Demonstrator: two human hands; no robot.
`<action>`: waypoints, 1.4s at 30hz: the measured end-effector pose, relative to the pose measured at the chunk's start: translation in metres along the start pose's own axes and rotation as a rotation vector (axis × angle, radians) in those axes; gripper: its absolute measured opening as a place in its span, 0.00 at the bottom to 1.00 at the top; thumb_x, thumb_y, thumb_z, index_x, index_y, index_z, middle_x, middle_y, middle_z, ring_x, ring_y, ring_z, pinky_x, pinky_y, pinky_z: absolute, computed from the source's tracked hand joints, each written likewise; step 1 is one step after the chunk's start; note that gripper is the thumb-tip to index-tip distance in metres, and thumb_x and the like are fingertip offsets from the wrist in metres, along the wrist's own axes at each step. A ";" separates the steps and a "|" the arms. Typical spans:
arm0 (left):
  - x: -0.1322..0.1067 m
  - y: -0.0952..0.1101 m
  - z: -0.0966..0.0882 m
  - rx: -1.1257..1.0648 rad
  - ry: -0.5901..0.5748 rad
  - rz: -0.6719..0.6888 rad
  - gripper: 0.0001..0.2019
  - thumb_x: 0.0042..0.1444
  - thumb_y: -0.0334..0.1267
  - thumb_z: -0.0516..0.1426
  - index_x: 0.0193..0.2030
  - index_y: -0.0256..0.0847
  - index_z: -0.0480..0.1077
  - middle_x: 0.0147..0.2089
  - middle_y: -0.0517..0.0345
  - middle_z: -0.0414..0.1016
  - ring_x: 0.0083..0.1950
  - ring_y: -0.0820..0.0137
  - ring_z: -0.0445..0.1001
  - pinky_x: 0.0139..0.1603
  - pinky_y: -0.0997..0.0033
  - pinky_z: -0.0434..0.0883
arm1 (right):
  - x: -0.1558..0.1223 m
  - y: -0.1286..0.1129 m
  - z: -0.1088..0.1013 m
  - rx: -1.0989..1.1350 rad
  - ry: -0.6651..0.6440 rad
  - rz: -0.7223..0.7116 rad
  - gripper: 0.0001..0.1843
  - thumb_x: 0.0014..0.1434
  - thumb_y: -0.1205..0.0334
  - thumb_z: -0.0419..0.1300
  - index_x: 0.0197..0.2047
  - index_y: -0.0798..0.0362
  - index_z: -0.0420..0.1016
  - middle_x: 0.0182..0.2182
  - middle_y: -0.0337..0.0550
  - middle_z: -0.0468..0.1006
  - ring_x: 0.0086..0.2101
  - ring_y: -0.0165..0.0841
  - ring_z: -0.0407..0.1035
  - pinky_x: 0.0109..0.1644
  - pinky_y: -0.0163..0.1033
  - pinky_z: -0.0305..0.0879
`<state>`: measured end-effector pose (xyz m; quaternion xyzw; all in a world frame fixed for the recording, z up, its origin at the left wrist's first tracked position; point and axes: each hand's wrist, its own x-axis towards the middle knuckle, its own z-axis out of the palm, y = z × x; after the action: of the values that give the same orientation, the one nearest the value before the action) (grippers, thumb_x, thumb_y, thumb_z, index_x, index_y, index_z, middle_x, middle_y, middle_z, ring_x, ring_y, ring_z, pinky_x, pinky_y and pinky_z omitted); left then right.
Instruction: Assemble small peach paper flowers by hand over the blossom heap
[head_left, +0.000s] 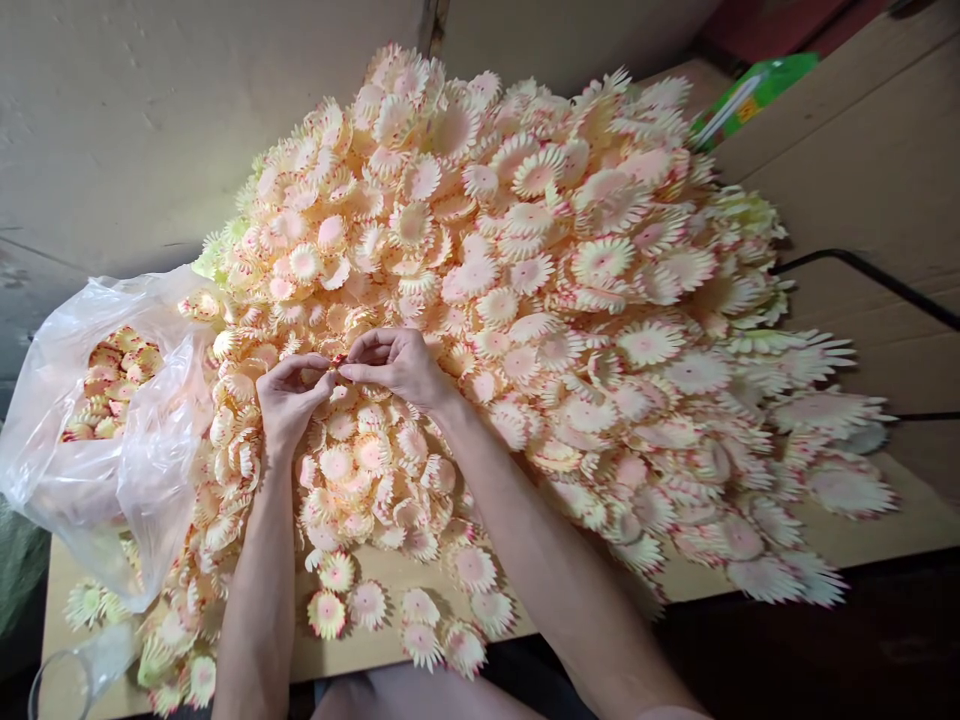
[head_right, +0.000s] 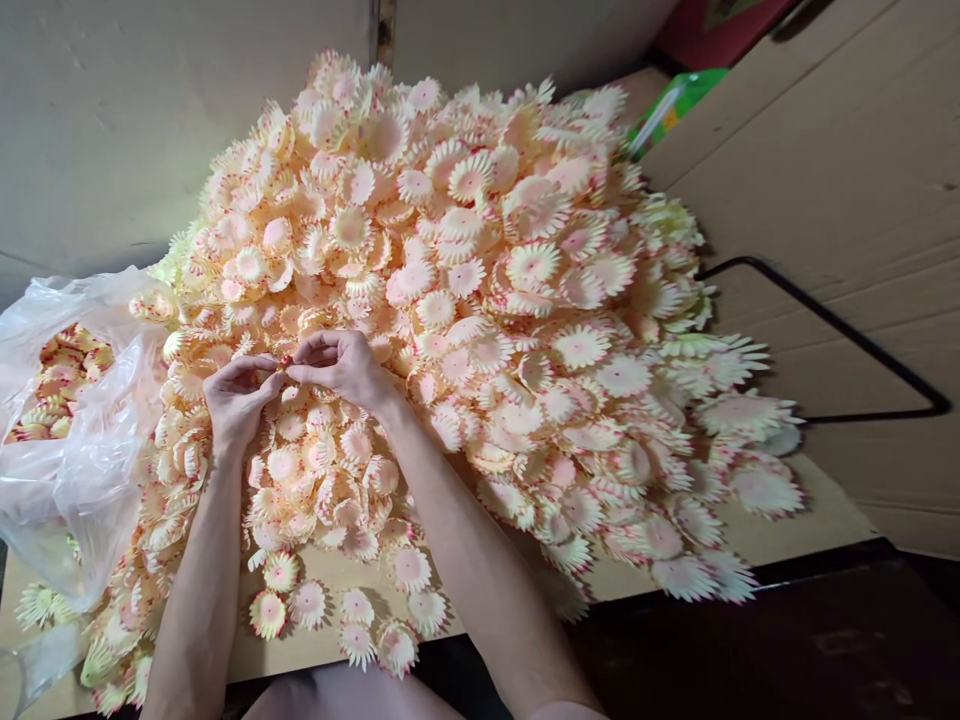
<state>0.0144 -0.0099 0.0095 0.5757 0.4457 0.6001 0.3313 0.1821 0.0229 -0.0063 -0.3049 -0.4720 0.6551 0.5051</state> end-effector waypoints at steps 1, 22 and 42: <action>0.000 0.001 0.000 0.000 0.001 -0.001 0.08 0.44 0.34 0.70 0.32 0.38 0.80 0.34 0.56 0.80 0.34 0.75 0.76 0.38 0.78 0.73 | 0.000 0.000 0.000 0.002 -0.005 0.003 0.18 0.40 0.59 0.76 0.33 0.58 0.77 0.31 0.43 0.81 0.30 0.27 0.75 0.36 0.31 0.73; 0.000 -0.002 -0.002 0.009 -0.015 -0.020 0.08 0.44 0.34 0.71 0.33 0.39 0.80 0.35 0.55 0.80 0.36 0.74 0.77 0.39 0.78 0.73 | 0.000 -0.001 0.000 0.008 -0.006 0.022 0.19 0.37 0.61 0.77 0.32 0.58 0.78 0.29 0.42 0.81 0.29 0.27 0.75 0.35 0.31 0.73; -0.001 -0.005 -0.006 0.073 -0.084 -0.038 0.09 0.50 0.38 0.68 0.38 0.39 0.81 0.37 0.53 0.80 0.34 0.74 0.76 0.36 0.78 0.73 | -0.001 -0.003 0.001 0.034 -0.004 -0.016 0.16 0.37 0.65 0.76 0.28 0.58 0.76 0.27 0.40 0.80 0.28 0.26 0.75 0.35 0.30 0.73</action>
<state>0.0084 -0.0099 0.0048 0.6036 0.4638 0.5524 0.3397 0.1827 0.0220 -0.0028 -0.2911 -0.4641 0.6597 0.5144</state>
